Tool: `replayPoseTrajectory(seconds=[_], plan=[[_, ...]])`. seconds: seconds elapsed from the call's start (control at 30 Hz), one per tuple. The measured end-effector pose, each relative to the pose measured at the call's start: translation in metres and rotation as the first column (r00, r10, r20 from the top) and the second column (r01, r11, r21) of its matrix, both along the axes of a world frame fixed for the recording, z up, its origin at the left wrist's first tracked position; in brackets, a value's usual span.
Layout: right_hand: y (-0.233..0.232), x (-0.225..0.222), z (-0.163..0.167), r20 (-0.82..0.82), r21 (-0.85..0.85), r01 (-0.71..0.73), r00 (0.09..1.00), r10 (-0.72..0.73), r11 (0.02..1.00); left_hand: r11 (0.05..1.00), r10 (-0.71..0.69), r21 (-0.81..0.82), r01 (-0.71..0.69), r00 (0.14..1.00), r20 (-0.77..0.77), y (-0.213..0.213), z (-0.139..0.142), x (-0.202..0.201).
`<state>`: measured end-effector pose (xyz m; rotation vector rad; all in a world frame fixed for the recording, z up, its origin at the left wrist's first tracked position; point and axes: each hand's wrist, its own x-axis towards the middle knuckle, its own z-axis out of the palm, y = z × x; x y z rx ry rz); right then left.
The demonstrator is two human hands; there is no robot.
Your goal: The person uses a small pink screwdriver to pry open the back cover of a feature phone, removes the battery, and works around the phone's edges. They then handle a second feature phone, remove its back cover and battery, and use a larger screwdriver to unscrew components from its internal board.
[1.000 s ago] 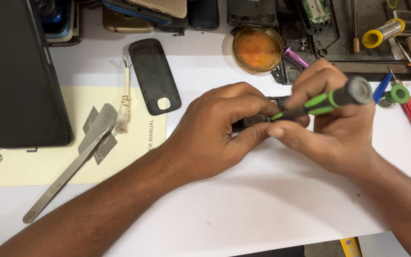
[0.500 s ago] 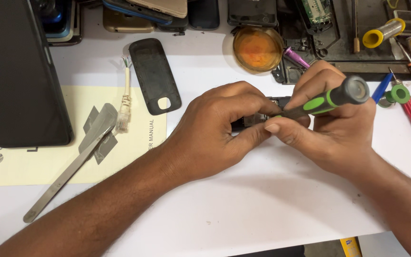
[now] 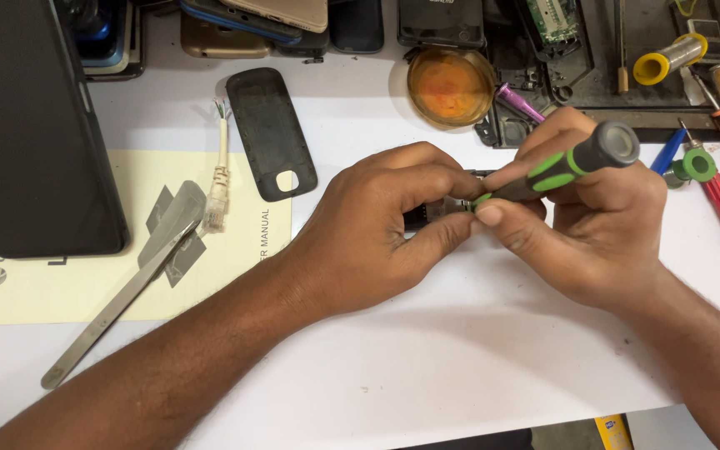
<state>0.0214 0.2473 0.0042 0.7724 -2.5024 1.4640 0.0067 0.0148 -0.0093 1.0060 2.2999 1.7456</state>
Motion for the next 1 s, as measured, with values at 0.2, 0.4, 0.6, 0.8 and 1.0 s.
replayPoseTrajectory(seconds=[0.2, 0.4, 0.6, 0.8, 1.0], plan=[[0.000, 0.000, -0.005, -0.085, 0.030, -0.010, 0.996, 0.013, 1.000, 0.999, 0.028, -0.018, -0.029, 0.998, -0.062, 0.001, -0.002, 0.000], [-0.005, 0.004, 0.005, 0.054, -0.126, -0.076, 0.995, 0.083, 0.989, 1.000, 0.000, 0.017, 0.000, 1.000, -0.024, 0.000, 0.000, 0.000], [-0.003, 0.004, 0.005, 0.010, -0.045, -0.112, 0.994, 0.113, 0.993, 0.999, 0.011, -0.033, -0.012, 0.999, -0.033, -0.001, -0.001, 0.000], [0.001, 0.001, -0.002, -0.028, 0.032, -0.026, 0.999, 0.027, 0.999, 1.000, -0.006, -0.005, 0.006, 1.000, -0.016, -0.001, -0.001, 0.000], [0.005, -0.002, -0.009, -0.066, 0.046, -0.042, 0.997, 0.045, 0.998, 1.000, -0.016, 0.009, 0.016, 1.000, -0.001, -0.002, -0.002, -0.001]])
